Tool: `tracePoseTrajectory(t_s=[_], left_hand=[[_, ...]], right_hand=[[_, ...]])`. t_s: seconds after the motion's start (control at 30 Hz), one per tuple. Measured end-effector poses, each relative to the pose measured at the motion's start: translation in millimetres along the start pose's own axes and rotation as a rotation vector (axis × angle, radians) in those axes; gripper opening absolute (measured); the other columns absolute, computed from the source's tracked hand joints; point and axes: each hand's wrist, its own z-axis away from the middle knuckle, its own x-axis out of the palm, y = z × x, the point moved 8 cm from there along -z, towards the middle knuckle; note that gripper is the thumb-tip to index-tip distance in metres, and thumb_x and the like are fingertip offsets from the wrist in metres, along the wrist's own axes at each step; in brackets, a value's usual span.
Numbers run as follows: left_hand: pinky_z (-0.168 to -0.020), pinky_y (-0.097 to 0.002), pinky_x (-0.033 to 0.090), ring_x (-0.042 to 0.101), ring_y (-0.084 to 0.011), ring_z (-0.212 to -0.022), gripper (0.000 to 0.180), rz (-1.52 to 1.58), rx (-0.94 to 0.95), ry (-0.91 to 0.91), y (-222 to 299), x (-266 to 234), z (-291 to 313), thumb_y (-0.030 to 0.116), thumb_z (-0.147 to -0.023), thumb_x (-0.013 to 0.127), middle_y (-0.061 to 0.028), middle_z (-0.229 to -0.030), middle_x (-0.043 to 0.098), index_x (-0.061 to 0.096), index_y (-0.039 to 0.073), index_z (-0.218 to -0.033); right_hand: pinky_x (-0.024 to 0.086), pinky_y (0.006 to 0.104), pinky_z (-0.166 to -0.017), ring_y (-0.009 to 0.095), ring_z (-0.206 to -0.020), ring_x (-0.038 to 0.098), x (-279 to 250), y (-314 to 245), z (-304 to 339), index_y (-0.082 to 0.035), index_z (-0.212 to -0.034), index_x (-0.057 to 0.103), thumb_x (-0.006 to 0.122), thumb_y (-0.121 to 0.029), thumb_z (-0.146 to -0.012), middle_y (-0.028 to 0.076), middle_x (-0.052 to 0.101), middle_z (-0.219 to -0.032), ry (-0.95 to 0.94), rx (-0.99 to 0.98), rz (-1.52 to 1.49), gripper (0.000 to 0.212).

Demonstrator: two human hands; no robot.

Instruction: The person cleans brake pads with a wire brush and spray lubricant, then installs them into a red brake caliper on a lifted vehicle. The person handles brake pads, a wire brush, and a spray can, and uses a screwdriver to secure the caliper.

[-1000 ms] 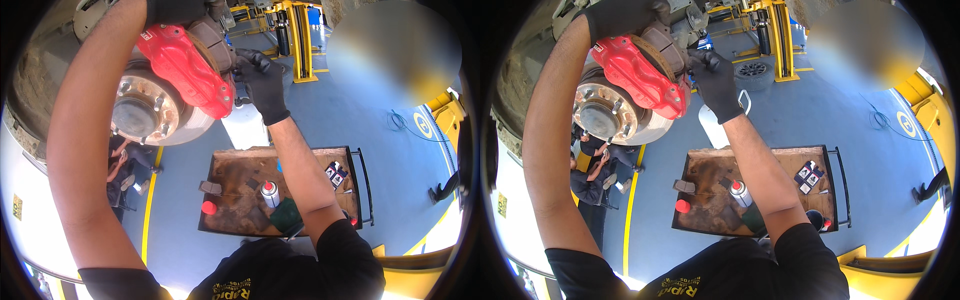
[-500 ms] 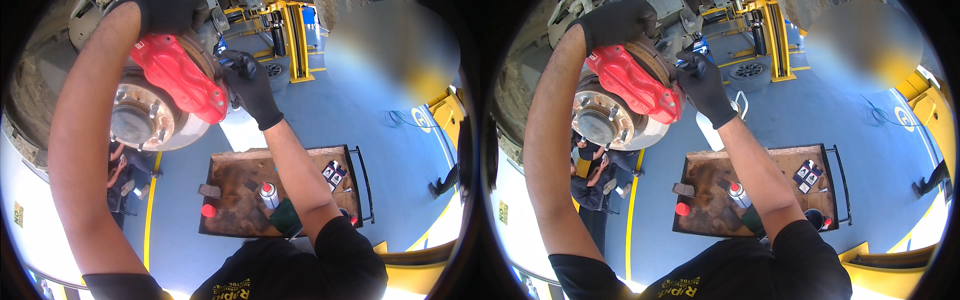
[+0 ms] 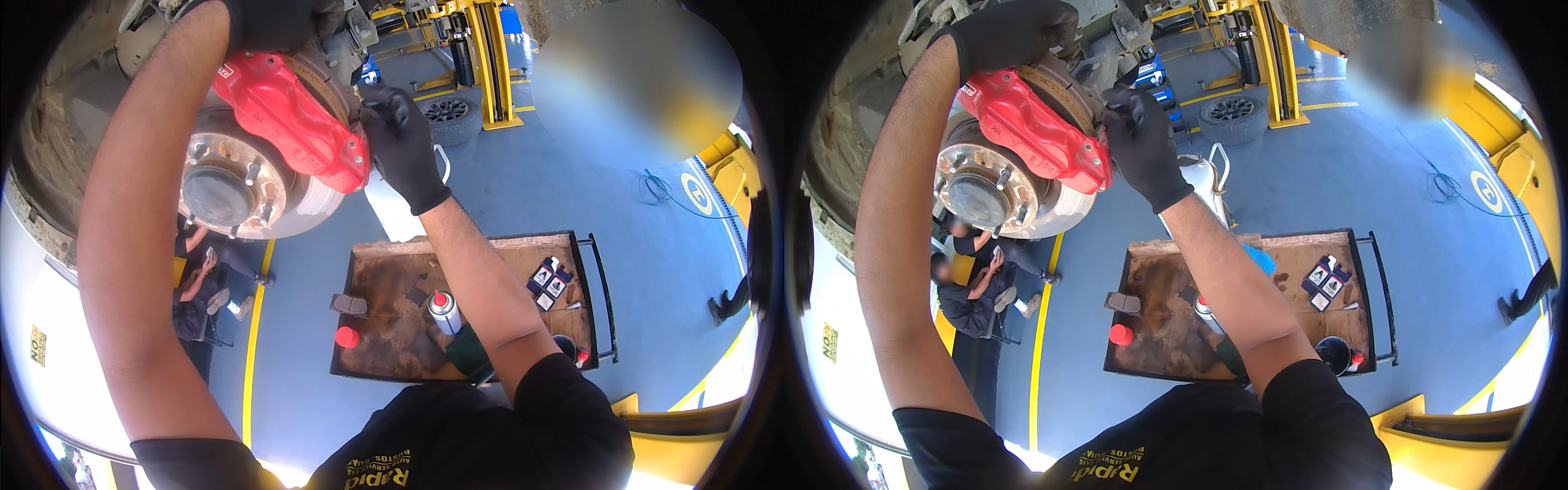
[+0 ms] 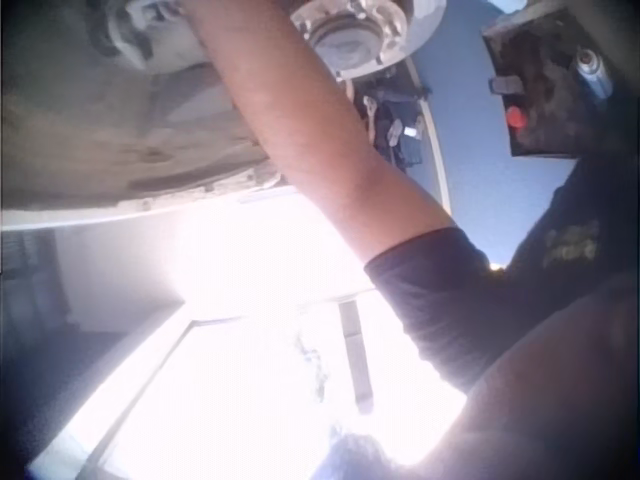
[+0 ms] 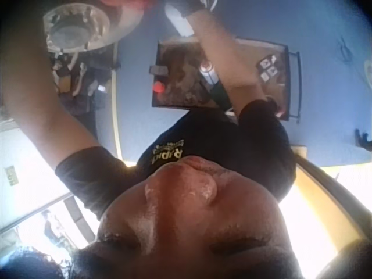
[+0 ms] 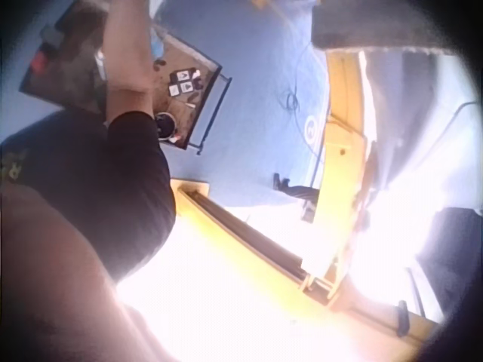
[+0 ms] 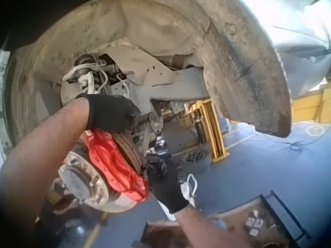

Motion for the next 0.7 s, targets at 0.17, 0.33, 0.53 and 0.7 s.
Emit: tracePoseTrajectory(t_s=[0.17, 0.33, 0.53, 0.7], left_hand=[[-0.084, -0.0456, 0.056, 0.071, -0.0399, -0.096, 0.027, -0.053, -0.009, -0.046, 2, 0, 5, 0.020, -0.078, 0.066, -0.0216, -0.098, 0.074, 0.078, 0.007, -0.099], [-0.082, -0.0461, 0.056, 0.072, -0.0381, -0.093, 0.024, -0.198, 0.066, -0.009, 10, 6, -8, 0.021, -0.079, 0.067, -0.0215, -0.095, 0.074, 0.078, 0.008, -0.095], [-0.080, -0.0449, 0.055, 0.071, -0.0359, -0.093, 0.021, -0.277, 0.079, -0.082, 11, -1, 14, 0.022, -0.080, 0.069, -0.0193, -0.098, 0.074, 0.078, 0.010, -0.094], [-0.084, -0.0425, 0.055, 0.068, -0.0363, -0.096, 0.024, 0.643, -0.140, 0.513, 0, -52, 59, 0.015, -0.083, 0.071, -0.0161, -0.106, 0.072, 0.075, 0.005, -0.105]], right_hand=[[0.055, 0.0285, -0.075, 0.013, -0.083, 0.069, 3, -10, -8, 0.005, -0.114, 0.065, 0.061, -0.002, -0.095, 0.011, 0.072, -0.097, -0.056, -0.110, 0.158, 0.020], [0.054, 0.0286, -0.086, 0.014, -0.095, 0.068, -19, -7, -19, 0.003, -0.117, 0.069, 0.065, -0.003, -0.096, 0.008, 0.070, -0.103, -0.077, -0.155, 0.391, 0.022], [0.054, 0.0287, -0.085, 0.014, -0.095, 0.067, 8, -13, -16, 0.001, -0.111, 0.073, 0.067, -0.006, -0.096, 0.007, 0.071, -0.107, -0.164, -0.093, 0.442, 0.018], [0.052, 0.0270, -0.088, 0.011, -0.103, 0.064, -30, -45, -44, -0.001, -0.133, 0.064, 0.062, -0.020, -0.102, 0.005, 0.069, -0.118, -0.028, -0.059, 0.272, 0.036]])
